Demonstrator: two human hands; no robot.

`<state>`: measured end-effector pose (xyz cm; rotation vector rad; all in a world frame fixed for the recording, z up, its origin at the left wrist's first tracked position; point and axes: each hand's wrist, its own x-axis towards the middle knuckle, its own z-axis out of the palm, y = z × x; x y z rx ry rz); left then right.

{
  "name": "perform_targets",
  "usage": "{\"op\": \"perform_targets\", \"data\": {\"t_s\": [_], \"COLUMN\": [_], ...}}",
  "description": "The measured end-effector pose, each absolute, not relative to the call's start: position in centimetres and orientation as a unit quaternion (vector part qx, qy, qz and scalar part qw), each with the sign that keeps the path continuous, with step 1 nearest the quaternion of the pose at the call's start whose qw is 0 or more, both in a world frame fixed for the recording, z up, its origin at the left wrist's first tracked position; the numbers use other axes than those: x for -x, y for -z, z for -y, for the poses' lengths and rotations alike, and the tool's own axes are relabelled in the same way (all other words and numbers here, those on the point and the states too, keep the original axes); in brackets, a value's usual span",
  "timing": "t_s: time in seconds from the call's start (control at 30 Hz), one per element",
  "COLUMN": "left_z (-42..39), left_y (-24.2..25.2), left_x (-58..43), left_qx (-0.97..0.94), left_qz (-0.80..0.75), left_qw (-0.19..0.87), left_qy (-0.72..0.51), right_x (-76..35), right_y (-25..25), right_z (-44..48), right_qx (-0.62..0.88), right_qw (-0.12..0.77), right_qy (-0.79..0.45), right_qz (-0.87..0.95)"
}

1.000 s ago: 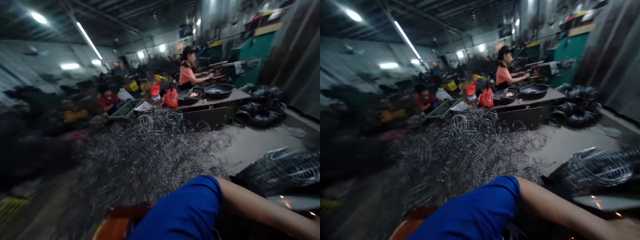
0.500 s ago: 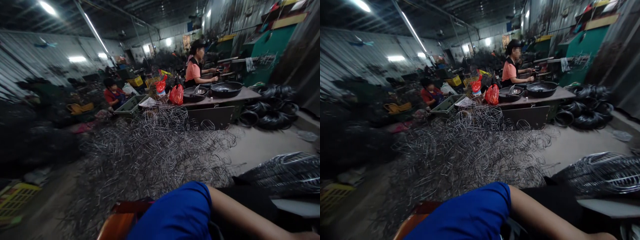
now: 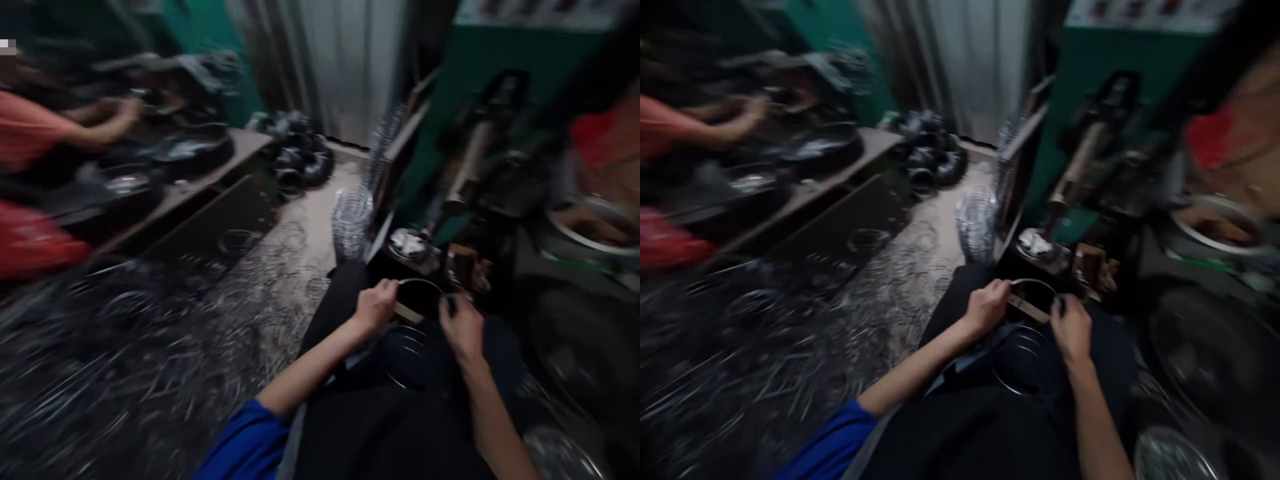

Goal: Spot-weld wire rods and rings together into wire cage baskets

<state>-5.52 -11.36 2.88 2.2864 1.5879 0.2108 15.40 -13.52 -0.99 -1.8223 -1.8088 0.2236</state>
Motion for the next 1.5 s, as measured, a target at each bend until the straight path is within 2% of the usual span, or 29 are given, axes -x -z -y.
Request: {"op": "perform_targets", "data": {"t_s": [0.2,0.5,0.63,0.8,1.0,1.3,1.4,1.5], "left_z": [11.5,11.6,11.0,7.7,7.6,9.2,9.4,9.8], "left_y": [-2.2,-1.7,-1.5,-3.0,-2.5,0.6,0.9,1.0], "left_x": [4.0,3.2,3.2,3.3,3.4,3.6,3.3,3.2], "left_qx": [-0.801,-0.789,-0.792,-0.772,-0.789,-0.812,-0.810,-0.806], "left_qz": [-0.576,-0.585,-0.577,-0.602,-0.575,-0.503,-0.505,-0.506], "left_qw": [0.139,0.172,0.170,0.117,0.123,0.114,0.114,0.122], "left_qy": [-0.082,-0.071,-0.100,-0.167,-0.181,-0.272,-0.277,-0.283], "right_x": [-17.9,-17.6,-17.9,-17.5,-17.2,-21.6,-21.8,-21.2], "right_y": [0.7,-0.5,-0.9,-1.3,0.0,0.1,0.6,1.0], "right_z": [15.2,15.5,14.9,13.2,13.6,15.7,15.7,15.7], "right_qx": [0.728,0.748,0.731,0.711,0.720,0.631,0.634,0.656], "right_qw": [0.251,0.228,0.276,0.342,0.331,0.366,0.361,0.352], "right_qy": [-0.074,-0.094,-0.120,-0.105,-0.111,-0.337,-0.350,-0.314], "right_qz": [0.633,0.616,0.612,0.605,0.600,0.596,0.587,0.590]}}
